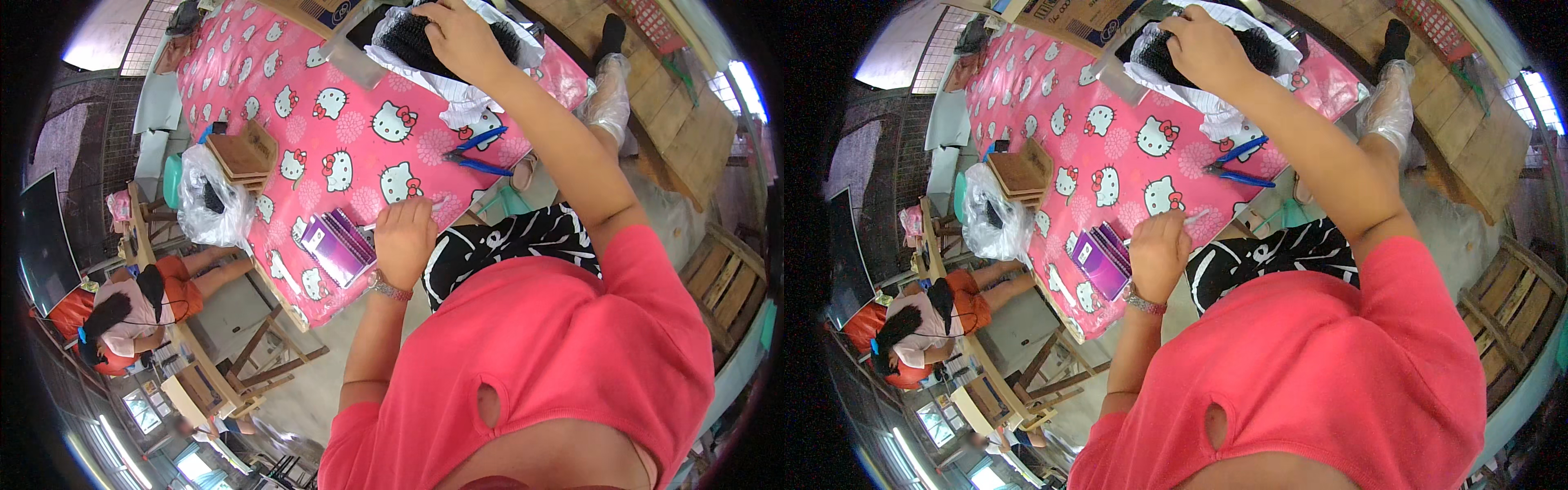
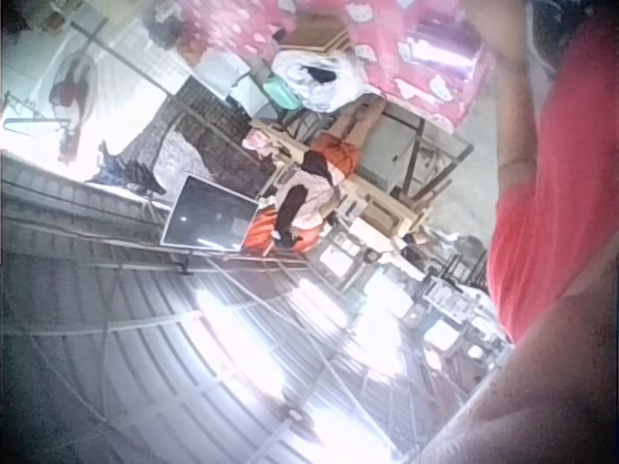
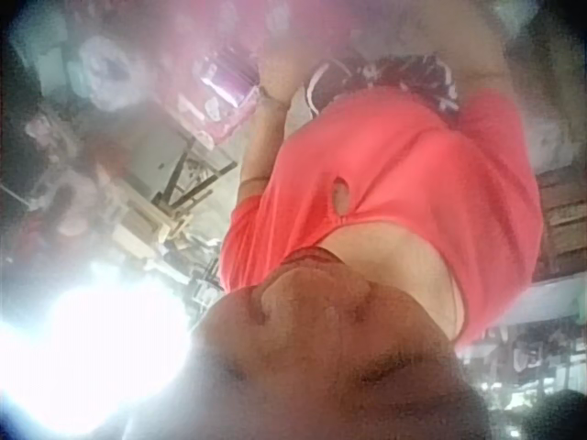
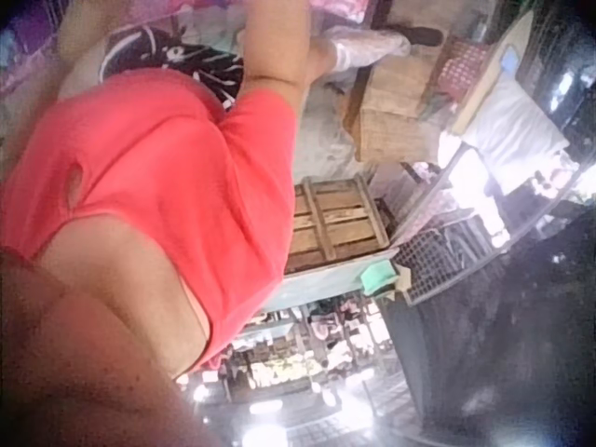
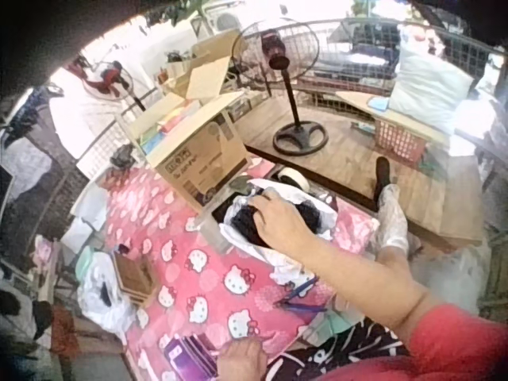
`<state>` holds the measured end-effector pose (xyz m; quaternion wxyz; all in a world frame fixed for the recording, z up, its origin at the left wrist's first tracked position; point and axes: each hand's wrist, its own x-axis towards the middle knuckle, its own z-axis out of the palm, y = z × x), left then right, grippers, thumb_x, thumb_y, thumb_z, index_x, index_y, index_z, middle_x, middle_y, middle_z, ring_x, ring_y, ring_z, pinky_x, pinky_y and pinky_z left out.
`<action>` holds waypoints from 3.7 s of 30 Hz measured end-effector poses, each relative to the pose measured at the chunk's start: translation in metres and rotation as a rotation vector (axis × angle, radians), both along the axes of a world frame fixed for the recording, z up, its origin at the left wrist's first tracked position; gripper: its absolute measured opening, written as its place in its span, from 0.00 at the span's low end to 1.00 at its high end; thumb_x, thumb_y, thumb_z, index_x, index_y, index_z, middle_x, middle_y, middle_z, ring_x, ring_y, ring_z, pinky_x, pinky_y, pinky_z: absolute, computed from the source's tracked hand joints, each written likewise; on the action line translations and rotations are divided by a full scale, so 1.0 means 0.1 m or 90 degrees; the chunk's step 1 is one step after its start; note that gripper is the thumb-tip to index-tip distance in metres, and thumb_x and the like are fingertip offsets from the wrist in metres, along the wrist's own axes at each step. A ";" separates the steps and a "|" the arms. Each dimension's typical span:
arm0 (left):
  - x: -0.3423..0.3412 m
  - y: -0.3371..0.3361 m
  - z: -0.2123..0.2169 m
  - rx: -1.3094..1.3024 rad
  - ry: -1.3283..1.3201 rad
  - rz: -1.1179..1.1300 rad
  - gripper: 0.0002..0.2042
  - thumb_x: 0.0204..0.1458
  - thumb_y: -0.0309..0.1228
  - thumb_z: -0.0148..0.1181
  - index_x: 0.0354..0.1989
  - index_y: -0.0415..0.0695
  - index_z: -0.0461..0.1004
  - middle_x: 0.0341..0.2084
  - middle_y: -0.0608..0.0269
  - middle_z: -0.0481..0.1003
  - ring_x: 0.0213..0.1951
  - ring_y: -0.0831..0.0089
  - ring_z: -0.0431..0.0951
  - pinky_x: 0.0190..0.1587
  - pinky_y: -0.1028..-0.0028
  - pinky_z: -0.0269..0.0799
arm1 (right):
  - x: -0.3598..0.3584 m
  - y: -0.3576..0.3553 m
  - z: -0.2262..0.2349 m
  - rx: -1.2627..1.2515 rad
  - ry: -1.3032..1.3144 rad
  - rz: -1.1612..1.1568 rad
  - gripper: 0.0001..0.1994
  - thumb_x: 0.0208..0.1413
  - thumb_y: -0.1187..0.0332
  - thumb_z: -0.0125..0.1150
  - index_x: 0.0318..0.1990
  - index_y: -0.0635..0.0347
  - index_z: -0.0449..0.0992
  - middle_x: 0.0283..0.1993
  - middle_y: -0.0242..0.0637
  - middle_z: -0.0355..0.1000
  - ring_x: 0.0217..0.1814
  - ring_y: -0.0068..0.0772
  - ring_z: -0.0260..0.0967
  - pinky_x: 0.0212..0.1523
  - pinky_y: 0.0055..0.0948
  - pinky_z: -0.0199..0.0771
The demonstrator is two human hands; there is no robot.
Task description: The person assembles small purple notebooks by manually inserting a spiral wire through the pre-punched holes of the covers and internal pages one by one.
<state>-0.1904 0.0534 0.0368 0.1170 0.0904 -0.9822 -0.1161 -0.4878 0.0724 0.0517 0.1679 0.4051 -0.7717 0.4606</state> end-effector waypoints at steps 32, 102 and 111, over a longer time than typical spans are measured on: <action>0.05 0.16 -0.31 0.044 0.042 0.022 0.11 0.48 0.27 0.60 0.41 0.42 0.73 0.35 0.58 0.74 0.43 0.58 0.71 0.54 0.58 0.59 | 1.24 1.31 -0.71 0.133 -0.172 0.455 0.16 0.50 0.75 0.58 0.48 0.54 0.78 0.40 0.39 0.71 0.45 0.45 0.70 0.46 0.41 0.71; 0.19 0.16 -0.44 0.025 0.017 0.254 0.15 0.42 0.29 0.63 0.42 0.49 0.74 0.41 0.63 0.71 0.50 0.57 0.66 0.51 0.55 0.57 | 1.69 0.98 -0.10 0.321 0.055 0.386 0.12 0.41 0.64 0.63 0.34 0.59 0.77 0.31 0.38 0.76 0.43 0.36 0.73 0.59 0.48 0.59; 0.09 0.15 -0.42 0.030 0.010 0.249 0.15 0.43 0.30 0.64 0.42 0.49 0.74 0.41 0.65 0.71 0.50 0.59 0.66 0.51 0.55 0.57 | 1.58 0.95 -0.17 0.335 0.080 0.364 0.08 0.43 0.66 0.62 0.31 0.59 0.77 0.28 0.35 0.75 0.41 0.34 0.73 0.64 0.49 0.55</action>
